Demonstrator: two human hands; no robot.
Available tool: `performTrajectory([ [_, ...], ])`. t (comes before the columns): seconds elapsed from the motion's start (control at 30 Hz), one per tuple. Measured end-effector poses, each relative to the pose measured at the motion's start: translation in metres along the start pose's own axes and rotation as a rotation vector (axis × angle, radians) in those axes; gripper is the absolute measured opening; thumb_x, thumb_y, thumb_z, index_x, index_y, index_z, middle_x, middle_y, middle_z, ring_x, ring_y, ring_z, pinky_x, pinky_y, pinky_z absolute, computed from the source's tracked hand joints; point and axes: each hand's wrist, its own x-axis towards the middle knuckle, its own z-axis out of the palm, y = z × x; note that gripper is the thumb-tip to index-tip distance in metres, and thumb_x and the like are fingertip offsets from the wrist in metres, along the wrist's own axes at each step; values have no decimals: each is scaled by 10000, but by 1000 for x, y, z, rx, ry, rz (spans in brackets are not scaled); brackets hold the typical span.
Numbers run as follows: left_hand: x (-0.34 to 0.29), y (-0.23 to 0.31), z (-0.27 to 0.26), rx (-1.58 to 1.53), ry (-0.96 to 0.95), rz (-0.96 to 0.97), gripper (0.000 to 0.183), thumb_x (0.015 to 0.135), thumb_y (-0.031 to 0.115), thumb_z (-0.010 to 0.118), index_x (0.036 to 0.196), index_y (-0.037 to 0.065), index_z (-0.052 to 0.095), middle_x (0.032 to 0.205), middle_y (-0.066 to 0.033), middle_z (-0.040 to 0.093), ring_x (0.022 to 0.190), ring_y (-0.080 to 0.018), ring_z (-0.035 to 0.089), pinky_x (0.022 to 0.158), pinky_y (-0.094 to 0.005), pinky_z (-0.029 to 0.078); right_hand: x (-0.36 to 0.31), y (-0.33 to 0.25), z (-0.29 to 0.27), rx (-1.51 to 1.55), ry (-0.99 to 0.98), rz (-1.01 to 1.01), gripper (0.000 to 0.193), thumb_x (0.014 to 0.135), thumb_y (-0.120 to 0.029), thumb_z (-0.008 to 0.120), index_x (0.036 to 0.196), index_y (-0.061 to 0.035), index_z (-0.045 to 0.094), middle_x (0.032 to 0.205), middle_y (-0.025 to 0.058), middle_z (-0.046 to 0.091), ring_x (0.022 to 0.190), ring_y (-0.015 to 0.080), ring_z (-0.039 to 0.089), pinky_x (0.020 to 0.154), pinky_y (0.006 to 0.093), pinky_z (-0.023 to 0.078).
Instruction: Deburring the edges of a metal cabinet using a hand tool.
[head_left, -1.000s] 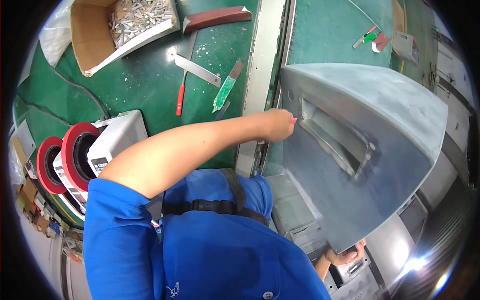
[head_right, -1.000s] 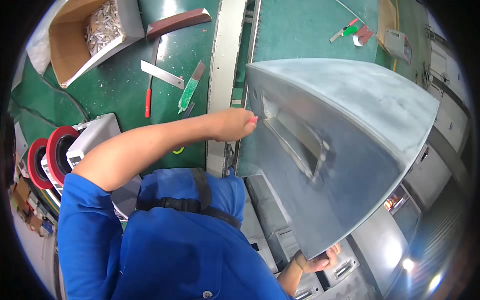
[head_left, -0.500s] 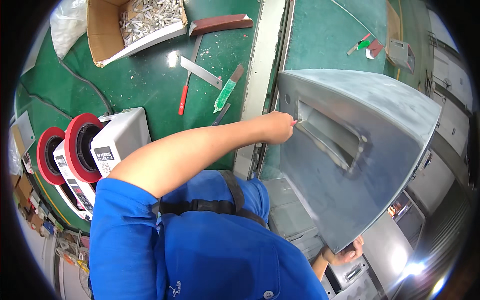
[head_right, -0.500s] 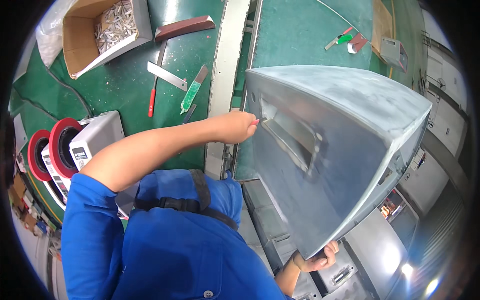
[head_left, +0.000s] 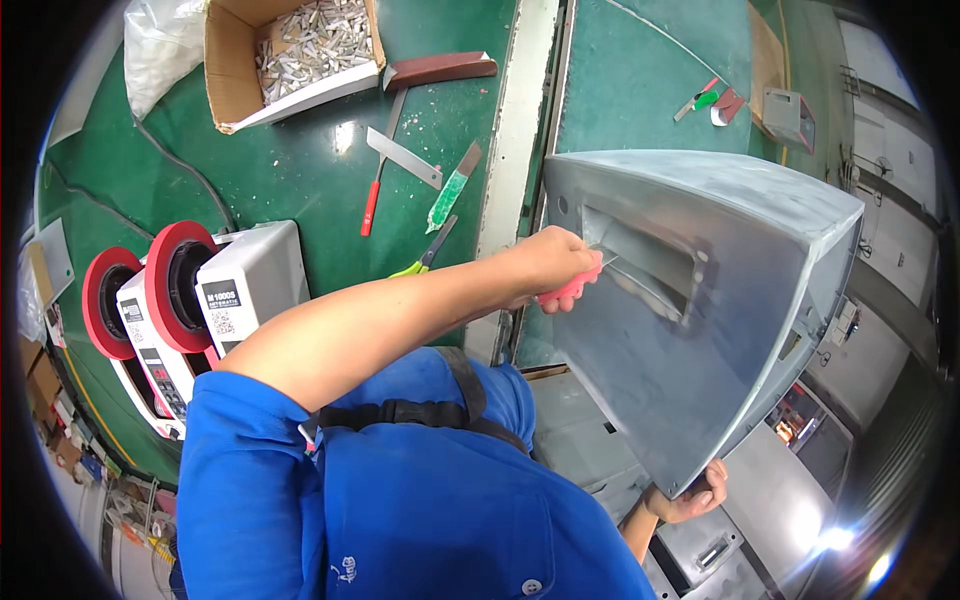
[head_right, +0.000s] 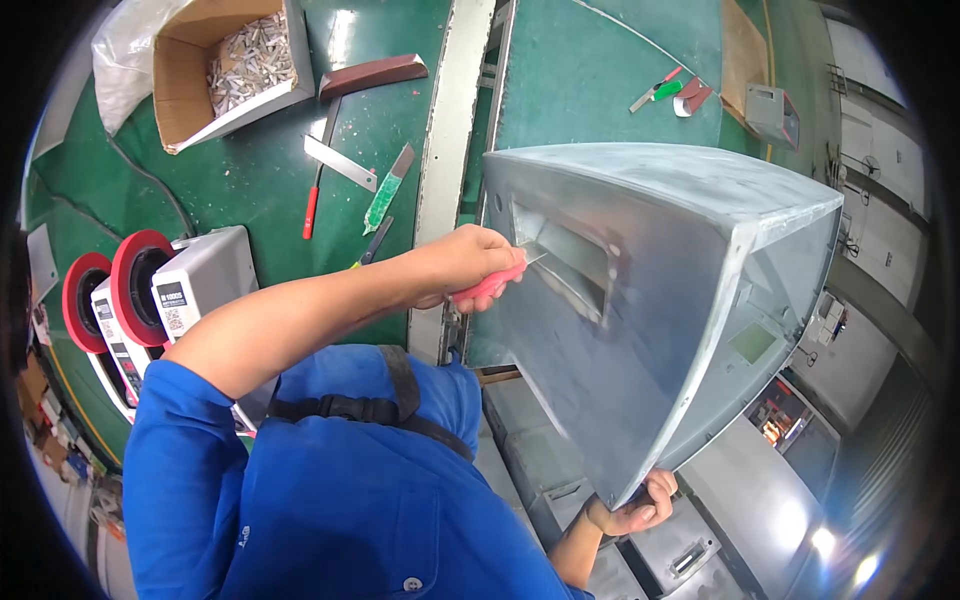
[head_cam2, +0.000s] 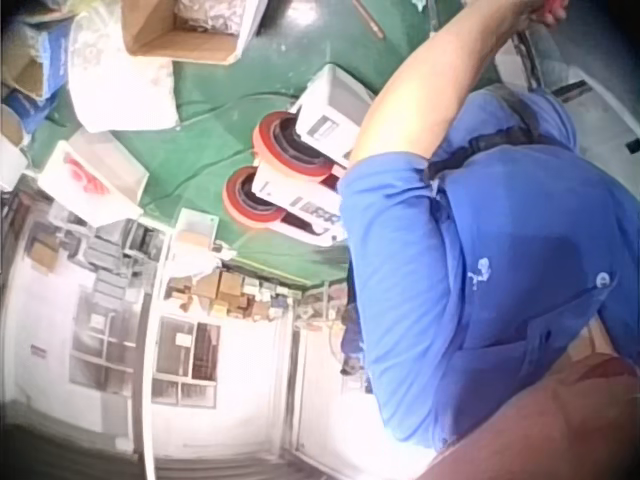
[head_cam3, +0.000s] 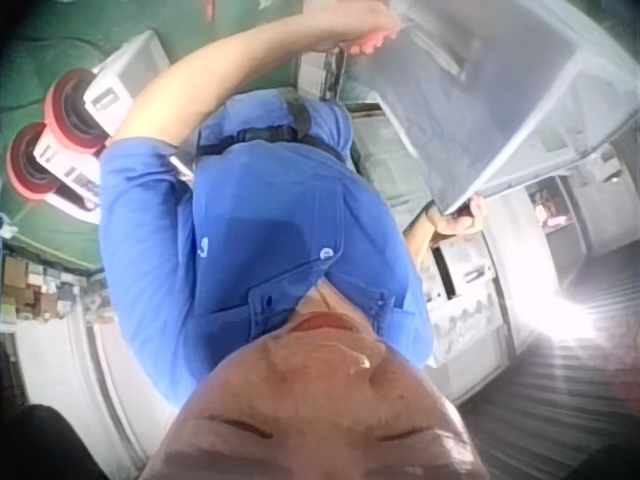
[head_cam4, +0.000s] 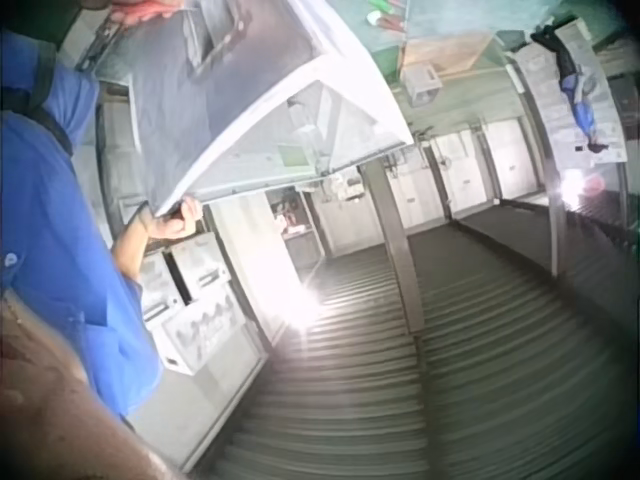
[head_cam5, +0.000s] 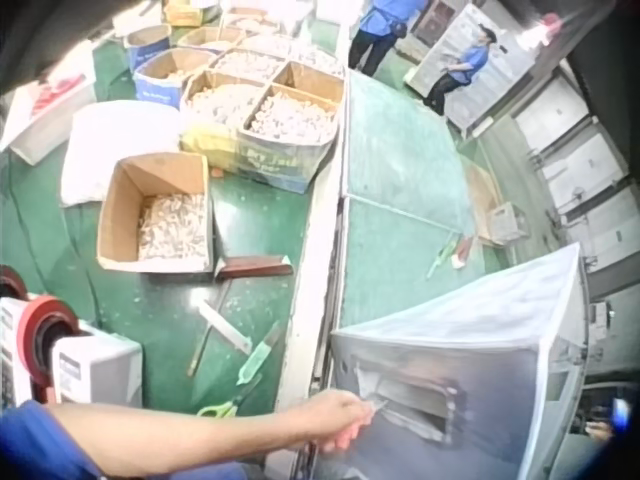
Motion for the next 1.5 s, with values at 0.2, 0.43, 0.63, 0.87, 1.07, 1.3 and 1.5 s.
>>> performTrajectory([
  [0.2, -3, 15, 11, 19, -39, -139, 283, 855, 285, 411, 758, 29, 482, 509, -13, 426, 339, -62, 336, 298, -214, 232, -1, -2, 0, 2, 6, -13, 264, 818, -226, 313, 863, -8, 455, 694, 117, 477, 707, 201, 412, 664, 323, 330],
  [0.43, 3, 11, 0, 101, 29, -175, 299, 858, 292, 414, 731, 27, 470, 494, 0, 398, 336, -62, 317, 298, -219, 209, -1, 0, -1, -19, 13, -21, 254, 817, -218, 302, 865, -10, 440, 697, 116, 467, 708, 203, 414, 660, 327, 337],
  [0.63, 4, 12, -2, 187, -19, -152, 312, 857, 320, 407, 720, 49, 478, 506, -10, 406, 348, -72, 318, 313, -225, 235, -2, -1, -2, -6, -6, 18, 248, 818, -203, 295, 869, -4, 432, 722, 122, 470, 740, 213, 421, 705, 341, 344],
  [0.87, -5, 15, -2, 136, -78, -116, 271, 832, 261, 393, 673, 48, 449, 502, -32, 411, 370, -109, 357, 326, -250, 241, -5, -3, -3, -12, -29, 51, 254, 833, -244, 324, 876, -22, 439, 742, 117, 478, 776, 210, 434, 735, 338, 345],
  [1.07, -12, 23, 10, 157, -113, -69, 316, 852, 339, 411, 739, 51, 476, 514, -1, 401, 377, -79, 340, 335, -229, 250, -4, -2, -3, -27, -43, 47, 266, 839, -265, 334, 873, -23, 439, 761, 122, 475, 777, 206, 436, 724, 336, 356],
  [1.3, -5, 16, 1, 134, -96, -74, 290, 845, 288, 410, 702, 41, 460, 497, -31, 406, 352, -110, 341, 319, -249, 233, -2, -2, -2, -35, -33, 45, 262, 836, -243, 315, 884, -18, 440, 760, 126, 469, 787, 212, 433, 730, 341, 360],
  [1.5, -9, 13, 6, 147, -82, -17, 306, 862, 301, 405, 693, 49, 450, 472, -9, 381, 329, -87, 309, 305, -253, 218, -3, 2, -3, 1, -33, 39, 266, 835, -241, 317, 884, -12, 444, 761, 131, 476, 792, 219, 431, 736, 352, 345],
])
